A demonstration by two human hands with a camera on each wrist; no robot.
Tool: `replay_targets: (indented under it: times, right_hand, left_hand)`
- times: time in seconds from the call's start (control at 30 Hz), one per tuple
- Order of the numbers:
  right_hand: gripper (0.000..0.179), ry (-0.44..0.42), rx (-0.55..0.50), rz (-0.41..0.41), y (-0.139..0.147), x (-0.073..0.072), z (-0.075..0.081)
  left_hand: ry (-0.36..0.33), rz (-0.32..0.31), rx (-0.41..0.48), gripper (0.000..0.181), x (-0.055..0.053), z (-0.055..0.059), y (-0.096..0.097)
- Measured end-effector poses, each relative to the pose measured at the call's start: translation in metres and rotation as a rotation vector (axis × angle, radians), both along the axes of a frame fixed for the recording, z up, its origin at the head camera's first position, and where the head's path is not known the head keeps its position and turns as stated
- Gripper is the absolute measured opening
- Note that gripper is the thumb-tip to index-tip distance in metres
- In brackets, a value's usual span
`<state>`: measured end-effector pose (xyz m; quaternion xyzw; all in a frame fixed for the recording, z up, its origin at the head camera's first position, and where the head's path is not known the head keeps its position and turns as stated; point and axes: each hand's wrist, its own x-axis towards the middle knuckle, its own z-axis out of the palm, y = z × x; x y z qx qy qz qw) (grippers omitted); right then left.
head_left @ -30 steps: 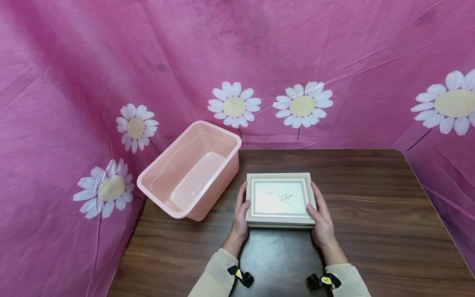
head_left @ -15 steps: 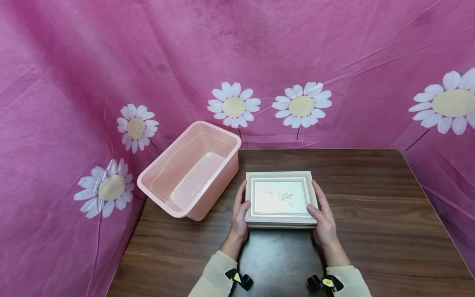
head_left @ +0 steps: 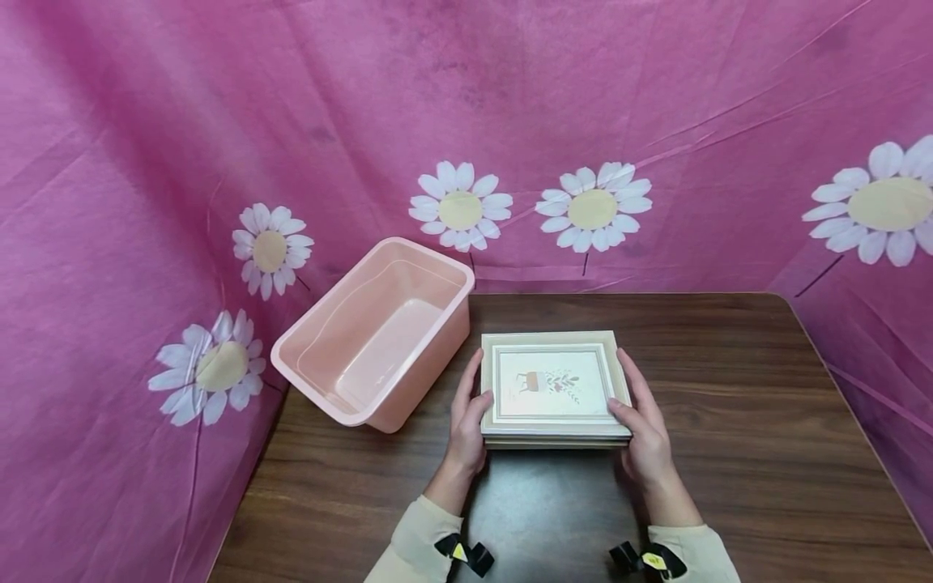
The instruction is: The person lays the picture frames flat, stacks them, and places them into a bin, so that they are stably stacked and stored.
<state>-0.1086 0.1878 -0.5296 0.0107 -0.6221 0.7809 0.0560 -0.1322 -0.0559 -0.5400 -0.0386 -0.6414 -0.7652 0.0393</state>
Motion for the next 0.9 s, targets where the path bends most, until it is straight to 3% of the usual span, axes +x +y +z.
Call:
replay_targets:
  times: [0.6, 0.73, 0.9]
  right_hand:
    - [0.070, -0.025, -0.013, 0.014, -0.004, 0.006, 0.041]
    - [0.069, -0.027, -0.012, 0.016, -0.004, 0.005, 0.041]
    - [0.068, -0.024, -0.021, 0.020, -0.005, 0.005, 0.033]
  left_hand:
    - [0.046, -0.007, -0.017, 0.072, 0.005, 0.037, -0.008]
    - [0.061, -0.002, -0.026, 0.071, 0.004, 0.039, -0.009]
    - [0.020, 0.003, -0.044, 0.070, 0.005, 0.033, -0.009]
